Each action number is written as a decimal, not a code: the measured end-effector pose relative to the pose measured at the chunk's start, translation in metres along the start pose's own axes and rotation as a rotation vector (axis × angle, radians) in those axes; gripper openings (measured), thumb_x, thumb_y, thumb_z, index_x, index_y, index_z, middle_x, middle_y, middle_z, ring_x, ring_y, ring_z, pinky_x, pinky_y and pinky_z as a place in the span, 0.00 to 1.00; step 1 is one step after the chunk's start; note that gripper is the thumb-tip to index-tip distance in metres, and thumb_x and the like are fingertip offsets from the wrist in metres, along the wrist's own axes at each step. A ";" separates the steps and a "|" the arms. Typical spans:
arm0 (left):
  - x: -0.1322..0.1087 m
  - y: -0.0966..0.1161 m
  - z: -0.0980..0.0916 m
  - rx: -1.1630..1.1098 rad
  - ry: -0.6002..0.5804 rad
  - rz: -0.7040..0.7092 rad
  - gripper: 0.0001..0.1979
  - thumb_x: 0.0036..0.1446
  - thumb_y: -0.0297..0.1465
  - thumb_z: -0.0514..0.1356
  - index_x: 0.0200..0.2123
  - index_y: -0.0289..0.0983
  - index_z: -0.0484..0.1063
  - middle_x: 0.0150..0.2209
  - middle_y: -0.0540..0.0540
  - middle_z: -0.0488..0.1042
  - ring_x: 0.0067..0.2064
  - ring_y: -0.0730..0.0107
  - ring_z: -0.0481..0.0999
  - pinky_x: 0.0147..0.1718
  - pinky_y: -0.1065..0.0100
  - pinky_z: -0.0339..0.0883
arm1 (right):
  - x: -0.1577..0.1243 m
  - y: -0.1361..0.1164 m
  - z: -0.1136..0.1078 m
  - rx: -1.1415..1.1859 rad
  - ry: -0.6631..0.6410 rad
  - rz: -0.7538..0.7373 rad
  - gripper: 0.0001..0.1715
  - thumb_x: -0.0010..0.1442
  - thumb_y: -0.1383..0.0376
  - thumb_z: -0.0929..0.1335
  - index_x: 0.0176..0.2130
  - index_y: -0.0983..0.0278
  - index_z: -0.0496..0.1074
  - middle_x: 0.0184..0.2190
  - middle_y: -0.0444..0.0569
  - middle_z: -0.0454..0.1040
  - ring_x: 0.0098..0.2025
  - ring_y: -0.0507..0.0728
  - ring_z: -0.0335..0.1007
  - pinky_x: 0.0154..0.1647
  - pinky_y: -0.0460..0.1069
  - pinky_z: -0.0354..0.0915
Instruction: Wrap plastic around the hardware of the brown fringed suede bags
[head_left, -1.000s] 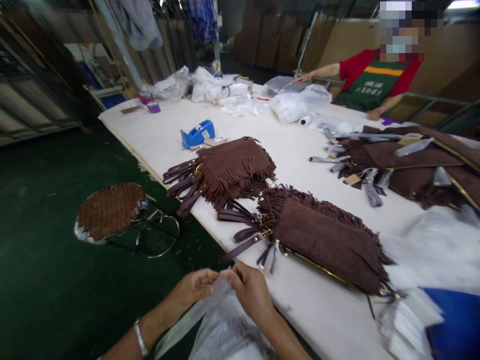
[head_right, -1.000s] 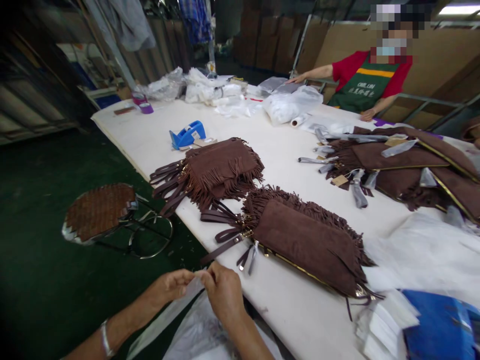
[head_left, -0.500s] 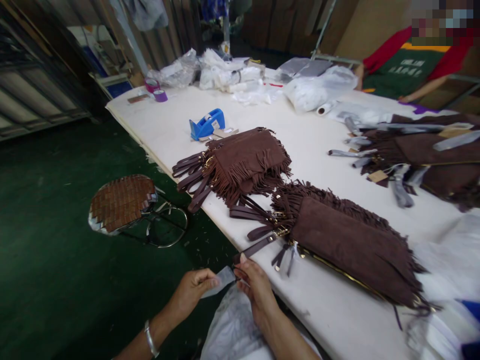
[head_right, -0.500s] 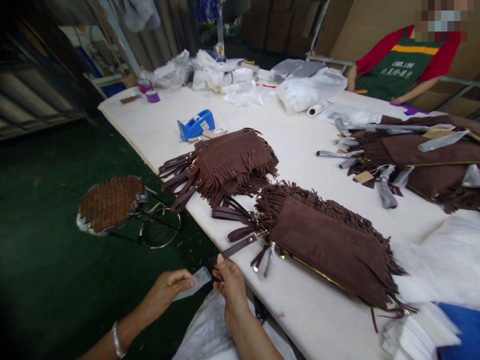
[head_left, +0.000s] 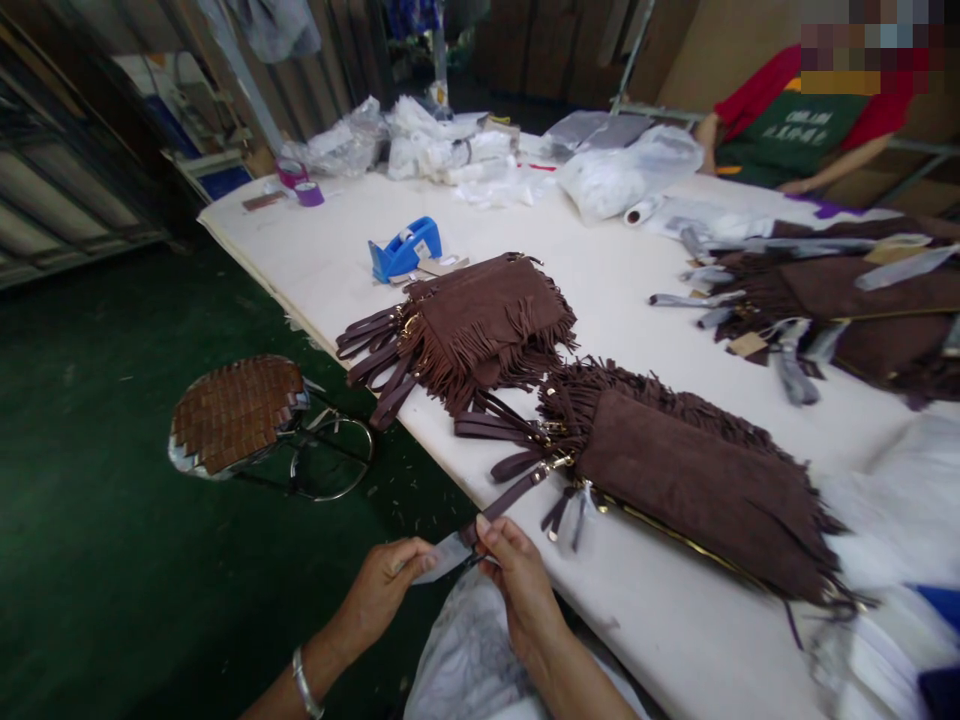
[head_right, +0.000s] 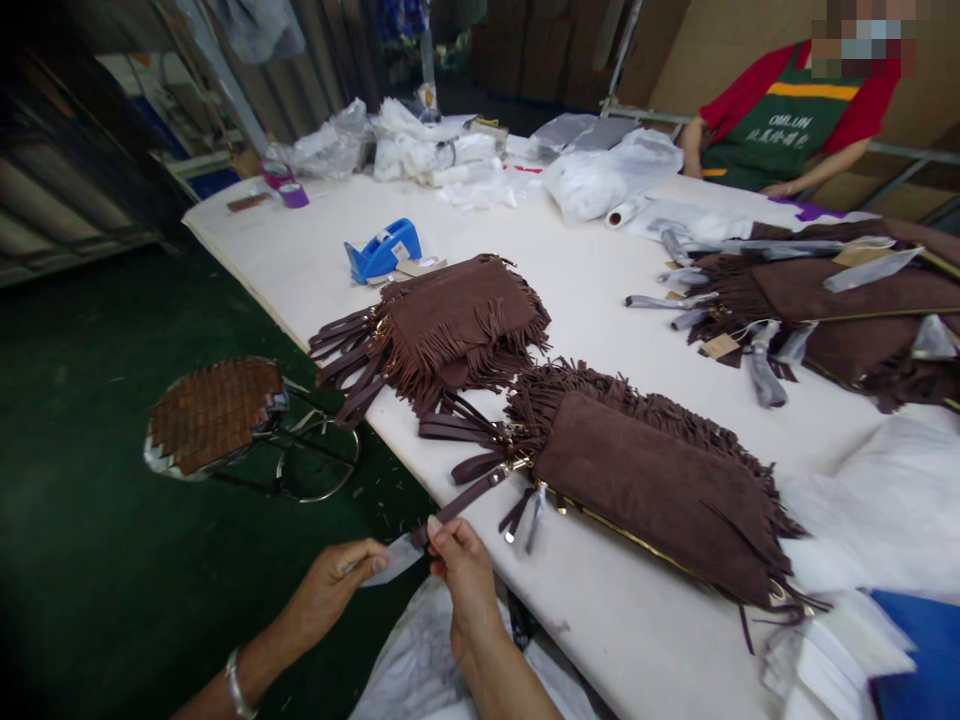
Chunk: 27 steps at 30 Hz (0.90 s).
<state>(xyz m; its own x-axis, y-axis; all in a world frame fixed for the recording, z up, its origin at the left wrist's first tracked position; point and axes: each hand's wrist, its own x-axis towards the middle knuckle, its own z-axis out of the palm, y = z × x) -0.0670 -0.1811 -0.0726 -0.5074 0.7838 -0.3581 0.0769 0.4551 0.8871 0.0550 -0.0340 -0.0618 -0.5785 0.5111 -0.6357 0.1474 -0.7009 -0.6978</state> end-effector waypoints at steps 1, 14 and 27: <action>0.001 0.001 0.001 0.002 0.005 0.000 0.18 0.59 0.44 0.55 0.31 0.37 0.77 0.29 0.47 0.75 0.34 0.63 0.71 0.35 0.69 0.62 | 0.000 0.000 0.000 -0.012 0.004 -0.011 0.20 0.48 0.52 0.74 0.23 0.62 0.64 0.24 0.41 0.68 0.29 0.51 0.62 0.32 0.45 0.57; 0.008 0.019 0.019 -0.082 0.066 -0.064 0.16 0.58 0.43 0.57 0.31 0.36 0.76 0.29 0.49 0.75 0.33 0.65 0.70 0.34 0.70 0.61 | 0.004 0.005 -0.014 -0.210 -0.018 -0.159 0.19 0.54 0.50 0.69 0.25 0.62 0.67 0.23 0.42 0.68 0.28 0.52 0.63 0.29 0.46 0.57; 0.023 0.033 0.050 -0.476 0.023 -0.217 0.19 0.52 0.41 0.63 0.43 0.33 0.76 0.39 0.41 0.79 0.42 0.56 0.75 0.43 0.62 0.66 | 0.011 -0.001 -0.018 0.056 -0.010 -0.065 0.13 0.47 0.60 0.71 0.26 0.62 0.64 0.20 0.39 0.67 0.24 0.50 0.64 0.26 0.44 0.59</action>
<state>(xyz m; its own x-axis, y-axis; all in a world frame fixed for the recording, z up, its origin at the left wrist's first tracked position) -0.0336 -0.1267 -0.0658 -0.4875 0.6810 -0.5465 -0.4279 0.3593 0.8294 0.0634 -0.0190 -0.0739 -0.5933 0.5521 -0.5858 0.0637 -0.6932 -0.7179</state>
